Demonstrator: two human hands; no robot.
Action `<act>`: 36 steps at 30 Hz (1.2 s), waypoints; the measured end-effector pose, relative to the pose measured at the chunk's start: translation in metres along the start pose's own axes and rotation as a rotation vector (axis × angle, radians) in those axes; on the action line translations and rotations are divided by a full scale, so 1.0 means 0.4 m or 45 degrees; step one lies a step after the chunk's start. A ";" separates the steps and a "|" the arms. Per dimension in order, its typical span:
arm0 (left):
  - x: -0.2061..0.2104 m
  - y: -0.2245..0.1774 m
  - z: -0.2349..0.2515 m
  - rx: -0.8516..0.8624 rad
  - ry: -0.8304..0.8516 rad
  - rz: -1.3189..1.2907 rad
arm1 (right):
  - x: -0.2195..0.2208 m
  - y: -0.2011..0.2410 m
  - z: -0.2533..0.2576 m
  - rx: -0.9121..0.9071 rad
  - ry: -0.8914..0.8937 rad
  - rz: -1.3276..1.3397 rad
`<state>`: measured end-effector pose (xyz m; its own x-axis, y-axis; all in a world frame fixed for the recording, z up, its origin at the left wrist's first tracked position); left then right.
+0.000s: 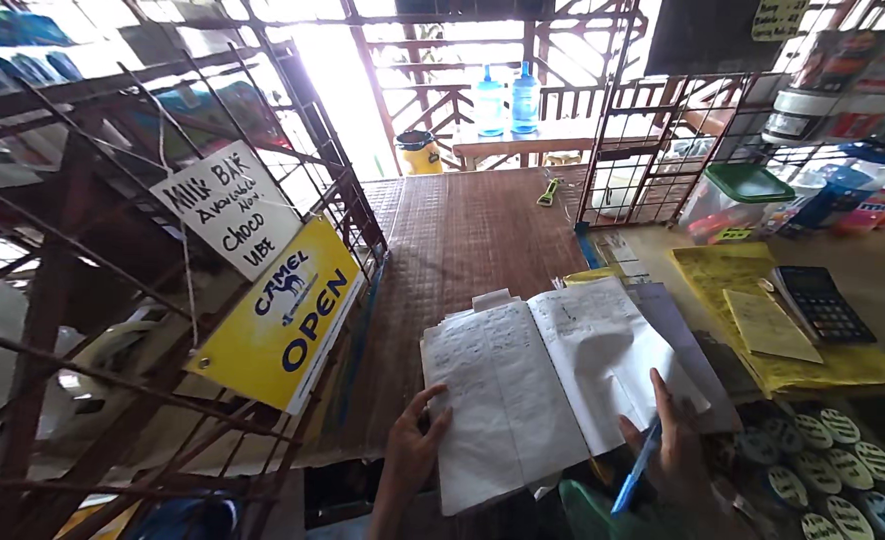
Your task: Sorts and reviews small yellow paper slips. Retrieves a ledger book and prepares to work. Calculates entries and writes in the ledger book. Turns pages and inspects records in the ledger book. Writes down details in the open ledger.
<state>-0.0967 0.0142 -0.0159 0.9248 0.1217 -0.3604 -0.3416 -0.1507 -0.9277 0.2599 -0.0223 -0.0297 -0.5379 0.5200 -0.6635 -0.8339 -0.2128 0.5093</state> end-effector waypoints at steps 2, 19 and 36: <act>-0.002 -0.001 -0.001 -0.008 0.009 0.022 | 0.022 0.036 -0.001 -0.116 -0.038 0.186; -0.003 -0.013 -0.005 -0.001 -0.015 0.020 | 0.156 0.167 -0.039 -0.768 0.255 0.511; -0.006 -0.013 -0.005 -0.063 -0.076 -0.097 | 0.161 0.159 -0.038 -0.746 0.272 0.535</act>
<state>-0.0966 0.0127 -0.0101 0.9357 0.1926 -0.2957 -0.2608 -0.1868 -0.9471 0.1704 -0.0148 -0.0483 -0.7879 0.1389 -0.5999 -0.4504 -0.7944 0.4076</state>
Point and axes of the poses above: each hand's wrist, its own z-axis towards the middle knuckle, its own x-axis out of the palm, y = z × x, the point moved 4 cm from there along z, towards the middle knuckle, and after that the axes turned 5 degrees about -x, right-handed, at the moved point
